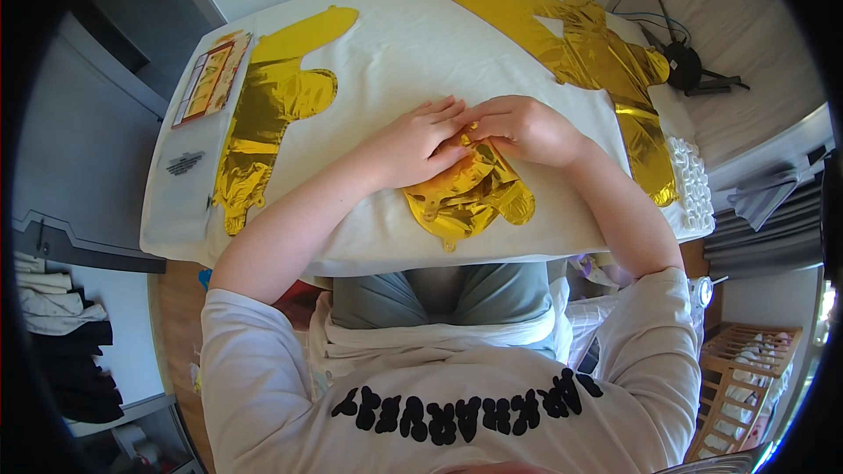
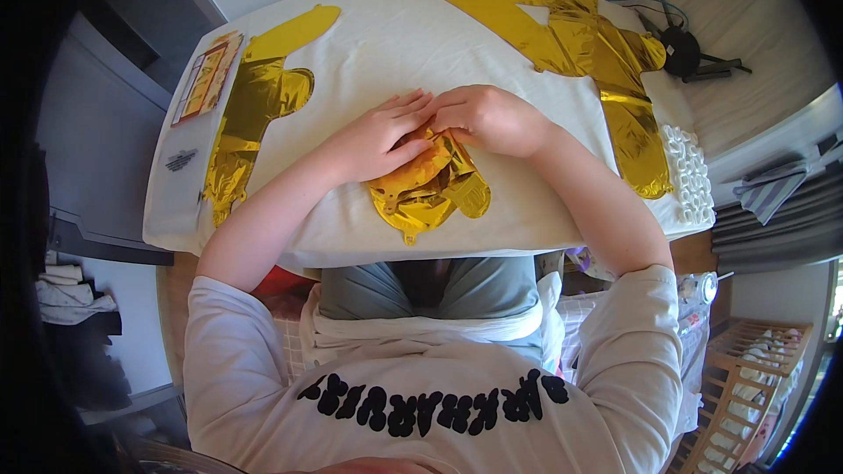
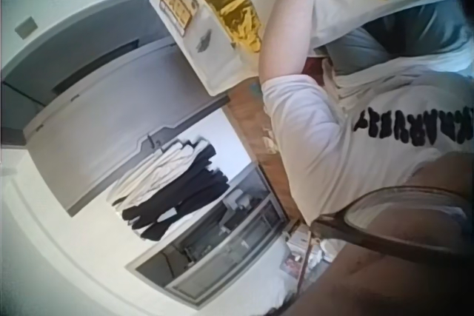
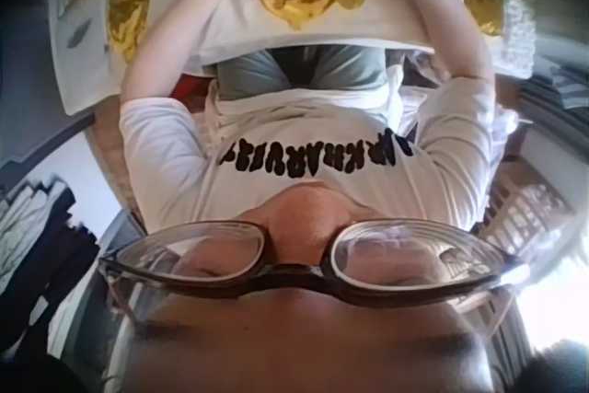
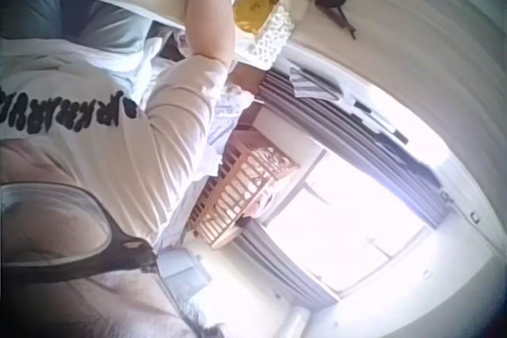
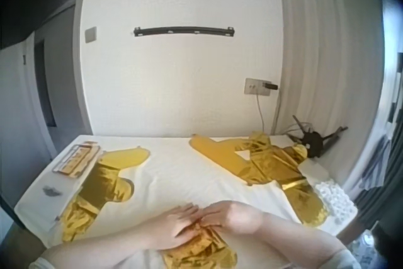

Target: The person takes off their glasses, then flattens and folds a foil balloon by hand on the table.

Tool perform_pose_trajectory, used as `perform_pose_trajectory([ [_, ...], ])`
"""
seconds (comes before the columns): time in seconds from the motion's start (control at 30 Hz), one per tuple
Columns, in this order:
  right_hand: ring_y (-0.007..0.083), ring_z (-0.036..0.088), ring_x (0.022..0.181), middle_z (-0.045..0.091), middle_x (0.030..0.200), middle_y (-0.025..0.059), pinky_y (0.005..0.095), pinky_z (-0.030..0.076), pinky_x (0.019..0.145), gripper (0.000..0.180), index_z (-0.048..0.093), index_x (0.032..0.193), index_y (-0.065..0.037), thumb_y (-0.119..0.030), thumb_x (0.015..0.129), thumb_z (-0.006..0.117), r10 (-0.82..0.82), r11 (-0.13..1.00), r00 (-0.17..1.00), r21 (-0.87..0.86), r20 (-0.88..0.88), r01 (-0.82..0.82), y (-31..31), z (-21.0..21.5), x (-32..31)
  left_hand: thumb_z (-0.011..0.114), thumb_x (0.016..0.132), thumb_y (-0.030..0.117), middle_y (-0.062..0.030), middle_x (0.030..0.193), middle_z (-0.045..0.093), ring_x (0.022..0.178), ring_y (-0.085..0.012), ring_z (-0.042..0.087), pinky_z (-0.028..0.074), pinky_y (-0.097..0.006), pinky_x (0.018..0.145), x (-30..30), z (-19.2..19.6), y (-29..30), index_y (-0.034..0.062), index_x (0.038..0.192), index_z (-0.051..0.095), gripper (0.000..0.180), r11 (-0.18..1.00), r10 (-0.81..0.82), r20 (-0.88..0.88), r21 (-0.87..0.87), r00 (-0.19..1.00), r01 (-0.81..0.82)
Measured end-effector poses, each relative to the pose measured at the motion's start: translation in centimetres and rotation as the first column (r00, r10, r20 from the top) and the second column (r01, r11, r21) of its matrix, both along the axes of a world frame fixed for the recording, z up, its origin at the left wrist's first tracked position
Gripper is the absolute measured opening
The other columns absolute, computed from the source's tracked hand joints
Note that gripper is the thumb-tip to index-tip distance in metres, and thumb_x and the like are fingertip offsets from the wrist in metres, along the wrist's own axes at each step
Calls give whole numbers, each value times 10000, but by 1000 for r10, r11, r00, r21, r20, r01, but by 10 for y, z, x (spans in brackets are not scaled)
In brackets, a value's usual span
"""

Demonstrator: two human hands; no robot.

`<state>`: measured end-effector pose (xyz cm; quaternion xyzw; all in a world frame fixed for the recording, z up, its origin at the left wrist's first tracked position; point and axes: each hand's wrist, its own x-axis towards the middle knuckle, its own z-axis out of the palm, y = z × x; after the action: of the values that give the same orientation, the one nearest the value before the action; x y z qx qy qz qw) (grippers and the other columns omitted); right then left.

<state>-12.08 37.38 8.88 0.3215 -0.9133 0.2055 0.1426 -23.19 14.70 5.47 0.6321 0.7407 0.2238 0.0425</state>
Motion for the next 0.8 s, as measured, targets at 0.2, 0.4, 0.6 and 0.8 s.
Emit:
perform_pose_trajectory([
  [0.2, 313, 721, 1041, 754, 1138, 100, 392, 596, 916, 281, 775, 1061, -68, 38, 802, 748, -58, 997, 984, -36, 171, 65, -2, 8, 12, 535, 1053, 277, -262, 1517, 527, 1445, -397, 475, 337, -471, 1243, -3, -9, -1, -54, 1465, 513, 530, 997, -7, -76, 80, 997, 13],
  [0.4, 298, 728, 1072, 759, 1170, 97, 384, 597, 916, 239, 783, 1046, -59, -11, 812, 768, 6, 998, 999, 56, 36, -8, 11, -7, 17, 493, 1065, 279, -258, 1529, 517, 1459, -382, 463, 326, -480, 1248, -3, -17, 3, -58, 1472, 504, 528, 996, -3, -104, 86, 995, 12],
  [0.6, 279, 734, 1096, 762, 1179, 102, 387, 606, 893, 201, 771, 1005, -38, -76, 808, 785, 154, 979, 959, 169, -237, -115, 15, -6, 20, 544, 1056, 316, -251, 1580, 461, 1496, -387, 411, 298, -464, 1265, 0, -14, -1, -49, 1522, 454, 599, 1000, 17, -118, 18, 993, -15],
  [0.8, 279, 745, 1005, 765, 1152, 78, 381, 616, 854, 188, 747, 998, -47, -91, 818, 779, 127, 988, 989, 92, -77, -120, 18, -15, 21, 631, 1001, 480, -251, 1601, 433, 1508, -384, 395, 287, -464, 1272, -1, -13, 0, -49, 1540, 425, 783, 1000, 9, -127, 2, 992, -9],
])
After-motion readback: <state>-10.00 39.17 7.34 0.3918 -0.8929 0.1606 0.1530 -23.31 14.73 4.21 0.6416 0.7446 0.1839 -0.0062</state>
